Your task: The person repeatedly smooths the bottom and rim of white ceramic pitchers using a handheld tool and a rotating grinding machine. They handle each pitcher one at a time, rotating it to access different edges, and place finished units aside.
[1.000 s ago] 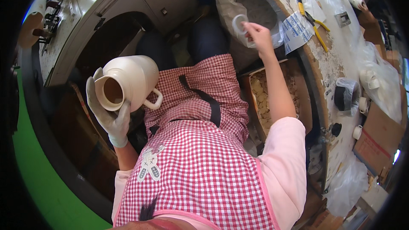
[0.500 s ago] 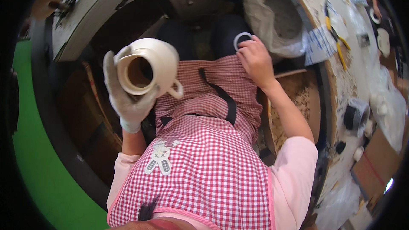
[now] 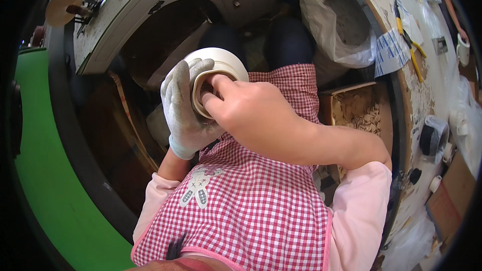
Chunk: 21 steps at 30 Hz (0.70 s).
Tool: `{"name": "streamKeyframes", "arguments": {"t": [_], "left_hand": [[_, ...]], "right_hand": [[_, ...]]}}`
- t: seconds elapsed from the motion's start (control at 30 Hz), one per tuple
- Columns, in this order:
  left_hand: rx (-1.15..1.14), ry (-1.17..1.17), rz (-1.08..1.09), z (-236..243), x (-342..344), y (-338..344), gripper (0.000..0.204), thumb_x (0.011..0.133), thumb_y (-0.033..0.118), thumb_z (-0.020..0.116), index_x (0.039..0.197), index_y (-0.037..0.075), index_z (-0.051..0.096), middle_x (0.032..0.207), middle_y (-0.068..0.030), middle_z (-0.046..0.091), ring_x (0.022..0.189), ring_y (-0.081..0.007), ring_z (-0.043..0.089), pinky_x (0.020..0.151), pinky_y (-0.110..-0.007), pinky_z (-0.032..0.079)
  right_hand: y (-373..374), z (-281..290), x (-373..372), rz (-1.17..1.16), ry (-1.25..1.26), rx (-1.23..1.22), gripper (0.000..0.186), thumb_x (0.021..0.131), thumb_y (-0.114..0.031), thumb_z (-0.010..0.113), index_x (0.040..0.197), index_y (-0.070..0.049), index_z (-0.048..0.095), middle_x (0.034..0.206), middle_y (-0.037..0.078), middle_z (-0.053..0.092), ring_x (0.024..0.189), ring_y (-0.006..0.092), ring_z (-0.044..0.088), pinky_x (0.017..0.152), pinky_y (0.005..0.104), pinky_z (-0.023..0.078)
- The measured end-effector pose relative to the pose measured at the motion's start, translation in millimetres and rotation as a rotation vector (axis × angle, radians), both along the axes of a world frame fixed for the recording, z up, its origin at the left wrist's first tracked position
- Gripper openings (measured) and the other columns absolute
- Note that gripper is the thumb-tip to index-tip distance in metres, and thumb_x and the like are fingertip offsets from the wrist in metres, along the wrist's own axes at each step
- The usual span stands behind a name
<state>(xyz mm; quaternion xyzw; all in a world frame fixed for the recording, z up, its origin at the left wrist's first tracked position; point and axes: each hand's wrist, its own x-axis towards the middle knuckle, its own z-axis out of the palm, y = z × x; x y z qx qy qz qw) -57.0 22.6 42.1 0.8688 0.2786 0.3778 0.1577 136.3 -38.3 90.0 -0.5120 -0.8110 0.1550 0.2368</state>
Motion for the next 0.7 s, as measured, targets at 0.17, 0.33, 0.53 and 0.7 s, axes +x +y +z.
{"name": "streamKeyframes", "arguments": {"t": [0.17,0.33,0.53,0.7], "left_hand": [[-0.045,-0.024,0.018,-3.6,-0.3,3.9,0.11,0.065,0.034,0.099,0.154,-0.001,0.045,0.149,-0.015,0.056,0.139,-0.0329,0.051,0.115,-0.049,0.038],[0.021,0.006,-0.018,0.9,5.5,-1.3,0.108,0.065,0.038,0.098,0.152,-0.001,0.047,0.145,-0.0132,0.061,0.136,-0.0345,0.054,0.116,-0.05,0.037],[-0.105,-0.055,-0.023,1.6,4.2,18.6,0.103,0.07,0.046,0.093,0.15,-0.001,0.048,0.141,-0.0171,0.062,0.134,-0.0351,0.056,0.116,-0.051,0.04],[-0.783,-0.171,0.369,6.0,-43.1,40.9,0.05,0.113,0.036,0.047,0.122,-0.008,0.069,0.113,-0.016,0.076,0.108,-0.0245,0.072,0.096,-0.035,0.056]], "right_hand": [[9.1,-6.3,-10.6,-0.034,-0.138,0.209,0.042,0.08,-0.015,0.074,0.121,-0.008,0.073,0.113,0.009,0.074,0.087,0.021,0.075,0.07,0.0351,0.062],[28.4,14.1,15.9,0.266,-0.283,-0.054,0.02,0.077,-0.012,0.079,0.095,-0.004,0.079,0.089,0.015,0.078,0.083,0.026,0.078,0.072,0.0344,0.063],[33.0,7.2,40.2,0.297,0.104,-0.136,0.022,0.091,-0.018,0.073,0.104,-0.001,0.073,0.092,0.015,0.073,0.093,0.0344,0.07,0.084,0.0436,0.056],[30.9,-9.8,95.6,-0.42,0.845,-0.245,0.028,0.109,-0.027,0.059,0.105,-0.001,0.069,0.092,0.003,0.064,0.087,0.0128,0.059,0.079,0.0289,0.049]]}}
